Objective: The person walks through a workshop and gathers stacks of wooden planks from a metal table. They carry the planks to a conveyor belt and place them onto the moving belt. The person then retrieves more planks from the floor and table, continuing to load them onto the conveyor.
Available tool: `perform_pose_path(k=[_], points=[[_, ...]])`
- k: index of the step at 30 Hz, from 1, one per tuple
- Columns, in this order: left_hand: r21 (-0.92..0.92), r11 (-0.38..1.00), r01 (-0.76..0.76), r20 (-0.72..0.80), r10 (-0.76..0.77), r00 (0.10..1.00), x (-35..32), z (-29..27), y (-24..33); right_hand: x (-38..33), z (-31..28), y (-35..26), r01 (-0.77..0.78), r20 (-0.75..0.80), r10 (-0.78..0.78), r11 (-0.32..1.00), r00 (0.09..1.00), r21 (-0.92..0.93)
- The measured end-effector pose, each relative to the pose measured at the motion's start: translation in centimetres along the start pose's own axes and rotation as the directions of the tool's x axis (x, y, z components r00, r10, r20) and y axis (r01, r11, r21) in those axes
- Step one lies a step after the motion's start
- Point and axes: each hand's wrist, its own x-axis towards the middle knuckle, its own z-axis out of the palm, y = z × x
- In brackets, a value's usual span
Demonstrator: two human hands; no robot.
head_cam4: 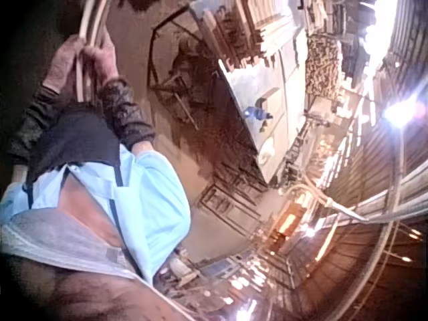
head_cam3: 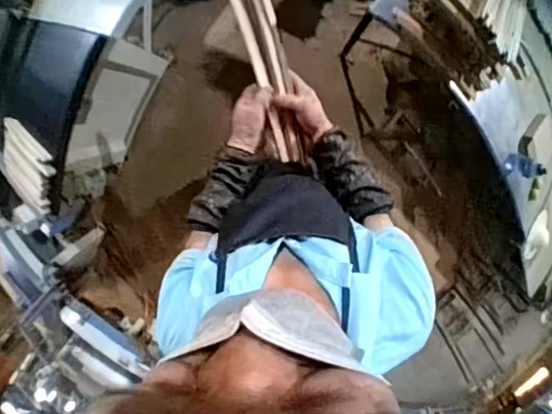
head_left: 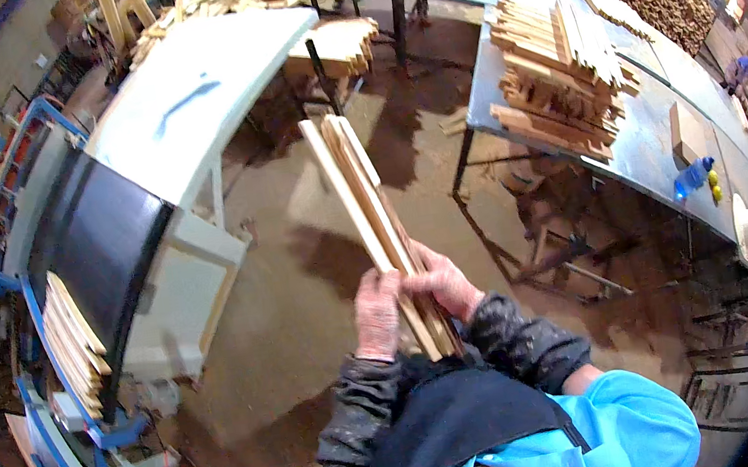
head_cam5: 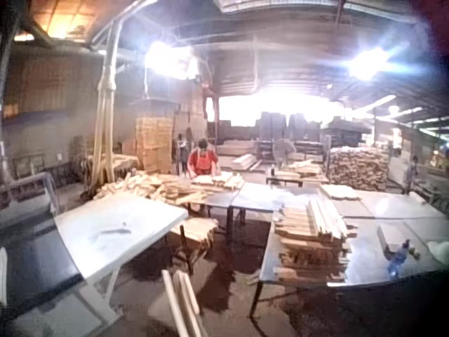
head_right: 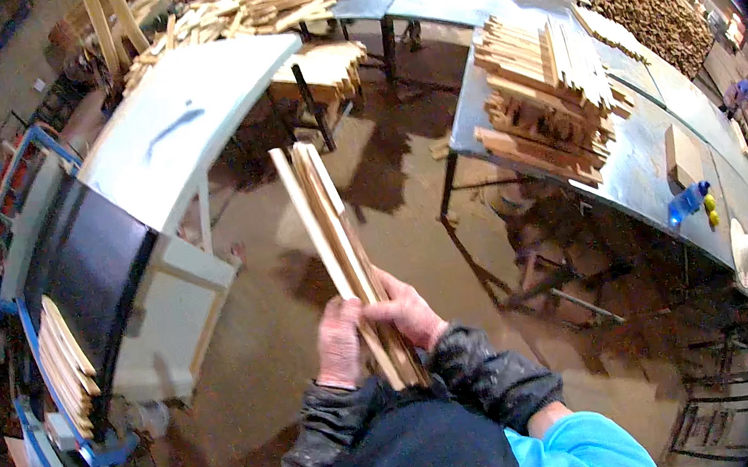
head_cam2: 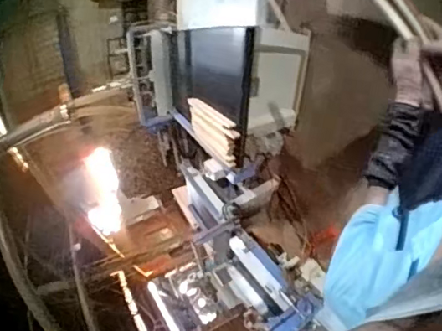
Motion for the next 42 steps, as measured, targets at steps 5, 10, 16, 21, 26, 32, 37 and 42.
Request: perform_pose_path(k=[5, 10, 16, 21, 26, 32, 37, 42], points=[[-0.234, 0.97, 0.056, 0.018, -0.053, 0.998, 7.7, 1.9, 4.2, 7.2, -0.2, -1.0, 0.082, -0.077, -0.094, 0.986, 0.993, -0.148], [-0.268, 0.959, 0.089, 0.179, -0.041, 0.983, 18.0, 2.9, 7.8, 15.7, -2.8, -5.8, 0.042, -0.126, -0.101, 0.915, 0.987, -0.4], [-0.41, 0.912, 0.026, 0.075, 0.005, 0.997, 34.8, 4.3, 16.3, 28.1, -7.1, -11.7, 0.168, 0.156, -0.092, 0.785, 0.983, -0.596], [-0.472, 0.88, -0.05, 0.012, 0.064, 0.998, 46.0, 6.6, 20.3, 40.0, -10.9, -17.8, 0.192, 0.206, -0.06, 0.671, 0.977, -0.716], [-0.489, 0.851, -0.191, -0.18, 0.116, 0.977, 57.3, 7.7, 23.8, 47.7, -14.5, -22.3, 0.19, 0.175, -0.078, 0.52, 0.981, -0.833], [-0.515, 0.821, -0.247, -0.294, 0.101, 0.95, 70.5, 9.8, 25.6, 56.3, -18.5, -22.9, 0.06, 0.012, -0.187, 0.251, 0.982, -0.966], [-0.424, 0.854, -0.3, -0.255, 0.206, 0.945, 82.4, 11.3, 27.2, 68.1, -22.1, -25.0, 0.038, -0.015, -0.253, 0.203, 0.967, -0.978], [-0.423, 0.892, -0.16, 0.06, 0.203, 0.977, 91.5, 10.9, 32.9, 79.2, -27.0, -29.7, 0.031, -0.014, -0.062, 0.668, 0.998, -0.744]])
